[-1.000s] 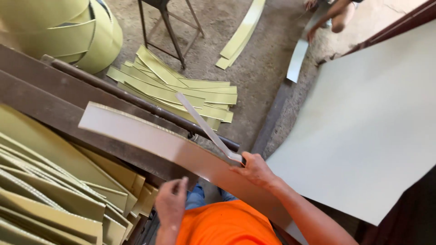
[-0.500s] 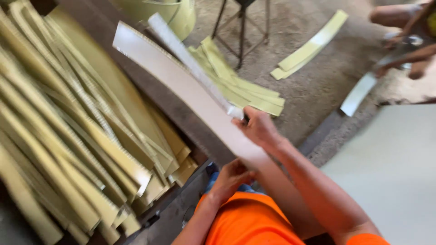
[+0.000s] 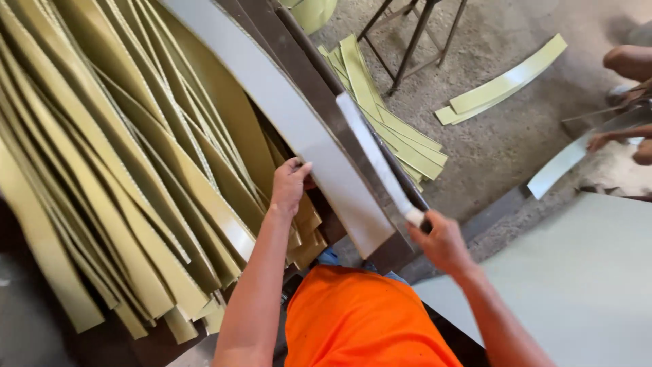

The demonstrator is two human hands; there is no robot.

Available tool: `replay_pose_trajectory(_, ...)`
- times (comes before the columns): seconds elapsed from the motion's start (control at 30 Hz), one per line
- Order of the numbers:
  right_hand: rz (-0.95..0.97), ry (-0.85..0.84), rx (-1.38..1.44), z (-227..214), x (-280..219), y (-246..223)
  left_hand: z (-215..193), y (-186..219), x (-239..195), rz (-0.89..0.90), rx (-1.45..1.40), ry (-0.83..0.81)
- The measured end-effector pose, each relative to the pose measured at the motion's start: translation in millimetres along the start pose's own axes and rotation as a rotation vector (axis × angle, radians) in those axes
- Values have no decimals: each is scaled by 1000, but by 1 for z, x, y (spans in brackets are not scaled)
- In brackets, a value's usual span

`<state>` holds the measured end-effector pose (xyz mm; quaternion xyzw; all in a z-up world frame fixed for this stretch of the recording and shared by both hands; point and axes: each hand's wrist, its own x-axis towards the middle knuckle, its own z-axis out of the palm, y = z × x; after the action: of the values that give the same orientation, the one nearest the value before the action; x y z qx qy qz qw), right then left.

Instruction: Scraping off excess material from the edges of curved panels using a hand tool.

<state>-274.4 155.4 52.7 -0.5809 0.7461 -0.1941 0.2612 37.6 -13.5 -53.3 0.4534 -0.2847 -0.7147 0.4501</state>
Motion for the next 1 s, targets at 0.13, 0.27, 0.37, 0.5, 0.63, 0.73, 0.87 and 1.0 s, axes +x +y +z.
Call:
replay_pose_trajectory(0.13,79,-60,62,22,-42,-8,-3,-29,23,96,85,265)
replay_pose_trajectory(0.27,158,-153,52,29,-62,-17,22,-35,16,166,315,565)
replay_pose_trajectory(0.37,222,-247,44,32,-64,-10,32,-37,-4,297,486,726)
replay_pose_trajectory(0.5,378,-420,166,19,-61,-27,53,-59,-56,259,643,736)
replay_pose_trajectory(0.63,417,-450,140,12,-62,-17,76,-98,-98,208,621,673)
replay_pose_trajectory(0.73,-107,-223,103,22,-70,30,84,-124,-100,161,715,733)
replay_pose_trajectory(0.87,185,-355,344,-2,-72,21,94,-112,-88,246,752,786)
replay_pose_trajectory(1.0,174,-256,530,-36,-66,0,109,-83,-90,240,601,770)
